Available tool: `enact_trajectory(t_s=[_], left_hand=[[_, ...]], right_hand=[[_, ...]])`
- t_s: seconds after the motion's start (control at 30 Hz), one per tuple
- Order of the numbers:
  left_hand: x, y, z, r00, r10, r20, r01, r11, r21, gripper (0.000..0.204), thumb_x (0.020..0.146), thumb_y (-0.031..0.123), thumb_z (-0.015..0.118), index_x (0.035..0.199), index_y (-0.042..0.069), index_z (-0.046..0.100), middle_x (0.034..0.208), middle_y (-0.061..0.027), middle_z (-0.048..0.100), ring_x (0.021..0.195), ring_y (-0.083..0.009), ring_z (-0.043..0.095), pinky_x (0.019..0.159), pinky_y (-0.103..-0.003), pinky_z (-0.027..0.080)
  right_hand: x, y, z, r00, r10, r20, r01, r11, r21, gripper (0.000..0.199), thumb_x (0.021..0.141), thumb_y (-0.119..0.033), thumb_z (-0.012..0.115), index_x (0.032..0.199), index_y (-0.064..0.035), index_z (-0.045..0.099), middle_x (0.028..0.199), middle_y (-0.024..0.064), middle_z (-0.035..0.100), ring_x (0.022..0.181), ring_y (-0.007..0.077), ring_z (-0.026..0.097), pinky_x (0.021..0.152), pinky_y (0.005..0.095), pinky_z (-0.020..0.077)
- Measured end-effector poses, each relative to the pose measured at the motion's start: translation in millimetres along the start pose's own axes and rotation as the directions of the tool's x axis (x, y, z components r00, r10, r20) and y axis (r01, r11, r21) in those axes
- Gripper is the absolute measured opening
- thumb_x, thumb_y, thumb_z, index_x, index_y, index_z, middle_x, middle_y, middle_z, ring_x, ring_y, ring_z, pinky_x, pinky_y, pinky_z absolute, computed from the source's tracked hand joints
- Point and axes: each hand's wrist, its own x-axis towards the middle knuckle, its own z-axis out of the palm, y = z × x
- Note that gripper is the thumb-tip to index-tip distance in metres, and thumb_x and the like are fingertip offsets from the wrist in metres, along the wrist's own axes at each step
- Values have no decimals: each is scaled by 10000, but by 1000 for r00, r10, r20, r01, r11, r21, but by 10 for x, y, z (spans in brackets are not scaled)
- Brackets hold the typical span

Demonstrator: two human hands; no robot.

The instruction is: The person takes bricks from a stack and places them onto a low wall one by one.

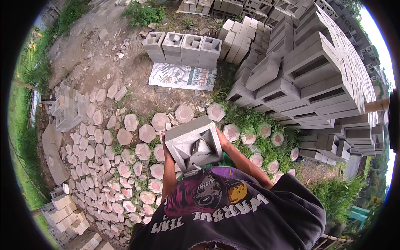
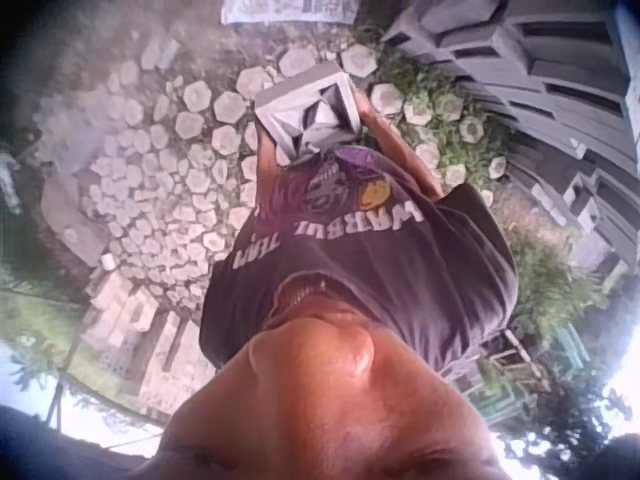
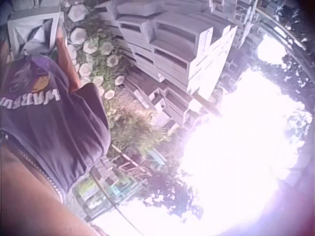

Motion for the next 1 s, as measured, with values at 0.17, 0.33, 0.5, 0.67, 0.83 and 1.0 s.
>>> enact_trajectory(t_s=[0.17,0.33,0.5,0.67,0.83,1.0], left_hand=[[556,460,303,996,84,-6,-84,996,-9,730,908,606,423,1296,-10,478,1281,-143,532,1137,-280,516,987,-373,396],[1069,782,1013,999,27,26,-26,997,-68,694,896,571,489,1261,-19,513,1212,-140,578,1068,-282,564,946,-375,435],[1731,1132,1315,993,17,-119,13,969,248,658,902,586,459,1207,15,575,1092,-99,637,951,-227,619,851,-346,486],[2516,1535,1997,1000,6,-22,7,831,556,753,870,673,418,1219,23,571,1078,-77,624,949,-191,580,828,-327,464],[3124,1987,2598,994,-45,103,-35,750,660,682,889,630,438,1152,24,609,990,-67,638,878,-185,582,768,-319,457],[3365,2139,2565,975,11,221,-129,839,529,592,927,482,475,1268,0,518,1215,-82,571,1102,-177,523,977,-310,368]], right_hand=[[97,-1182,544,986,-22,-168,-4,988,-153,549,974,-478,391,1233,-31,579,1125,56,622,958,136,573,860,287,459],[378,-1695,457,965,-38,-260,7,993,-121,581,954,-511,413,1195,-19,603,1082,64,630,923,132,565,826,281,456],[834,-1983,392,911,-38,-411,11,998,-66,726,885,-623,460,1160,30,617,1059,110,637,935,153,566,831,292,449],[1387,-2513,398,821,-89,-565,79,996,-41,736,850,-664,483,960,36,681,845,89,651,720,144,573,646,314,469],[1808,-2857,342,724,-192,-663,186,979,-80,752,869,-639,471,966,79,669,862,85,651,762,143,564,703,299,460],[1929,-3238,521,761,-224,-609,221,972,-80,703,933,-579,397,1082,62,642,1008,107,651,891,158,576,814,308,448]])
